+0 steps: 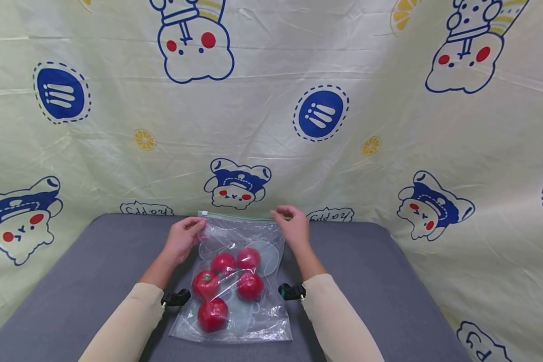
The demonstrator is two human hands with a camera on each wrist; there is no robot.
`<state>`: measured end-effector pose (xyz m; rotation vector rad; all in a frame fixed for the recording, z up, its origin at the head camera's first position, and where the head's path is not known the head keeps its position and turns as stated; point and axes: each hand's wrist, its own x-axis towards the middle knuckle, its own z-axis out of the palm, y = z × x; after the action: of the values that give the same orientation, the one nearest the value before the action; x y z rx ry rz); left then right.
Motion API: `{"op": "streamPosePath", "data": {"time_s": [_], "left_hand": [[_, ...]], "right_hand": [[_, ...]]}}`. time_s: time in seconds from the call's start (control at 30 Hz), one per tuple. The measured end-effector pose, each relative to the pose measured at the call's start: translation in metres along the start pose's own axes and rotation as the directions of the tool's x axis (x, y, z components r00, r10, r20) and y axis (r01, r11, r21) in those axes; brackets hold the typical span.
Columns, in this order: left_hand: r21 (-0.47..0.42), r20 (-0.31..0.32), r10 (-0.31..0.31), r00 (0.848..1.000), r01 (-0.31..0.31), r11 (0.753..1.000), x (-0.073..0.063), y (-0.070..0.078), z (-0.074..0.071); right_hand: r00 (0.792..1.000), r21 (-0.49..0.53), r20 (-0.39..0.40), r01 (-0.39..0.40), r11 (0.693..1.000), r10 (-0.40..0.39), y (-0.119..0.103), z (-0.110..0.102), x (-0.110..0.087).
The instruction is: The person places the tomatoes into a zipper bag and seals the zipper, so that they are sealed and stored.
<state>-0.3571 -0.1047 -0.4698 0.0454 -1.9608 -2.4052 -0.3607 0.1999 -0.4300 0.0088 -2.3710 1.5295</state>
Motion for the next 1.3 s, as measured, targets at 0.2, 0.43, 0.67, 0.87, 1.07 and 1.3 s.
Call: {"op": "streamPosePath", "data": {"time_s": [0.2,0.43,0.67,0.87,1.07,1.3], "left_hand": [[-0.030,0.012,0.012,1.000,-0.011,0.999,-0.001,0.002,0.002],[0.006,-0.001,0.009,1.000,-0.009,1.000,-0.001,0.002,0.003],[0.023,0.013,0.018,1.000,-0.018,1.000,-0.001,0.003,0.001],[0.006,0.016,0.036,0.999,-0.036,0.999,-0.001,0.003,0.001],[0.036,0.025,0.054,0.998,-0.055,0.998,-0.002,0.003,-0.001],[0.051,0.028,0.066,0.997,-0.068,0.996,-0.002,0.003,-0.002]], "right_hand": [[0.989,-0.039,0.111,0.103,0.994,-0.098,-0.016,0.012,0.001],[0.973,-0.093,0.187,0.154,0.984,-0.134,-0.034,0.026,0.004],[0.939,-0.132,0.312,0.194,0.972,-0.145,-0.050,0.039,0.009],[0.905,-0.177,0.400,0.231,0.957,-0.144,-0.062,0.053,0.010],[0.874,-0.183,0.455,0.278,0.943,-0.170,-0.071,0.065,0.011],[0.851,-0.227,0.496,0.318,0.920,-0.172,-0.077,0.078,0.015]]}}
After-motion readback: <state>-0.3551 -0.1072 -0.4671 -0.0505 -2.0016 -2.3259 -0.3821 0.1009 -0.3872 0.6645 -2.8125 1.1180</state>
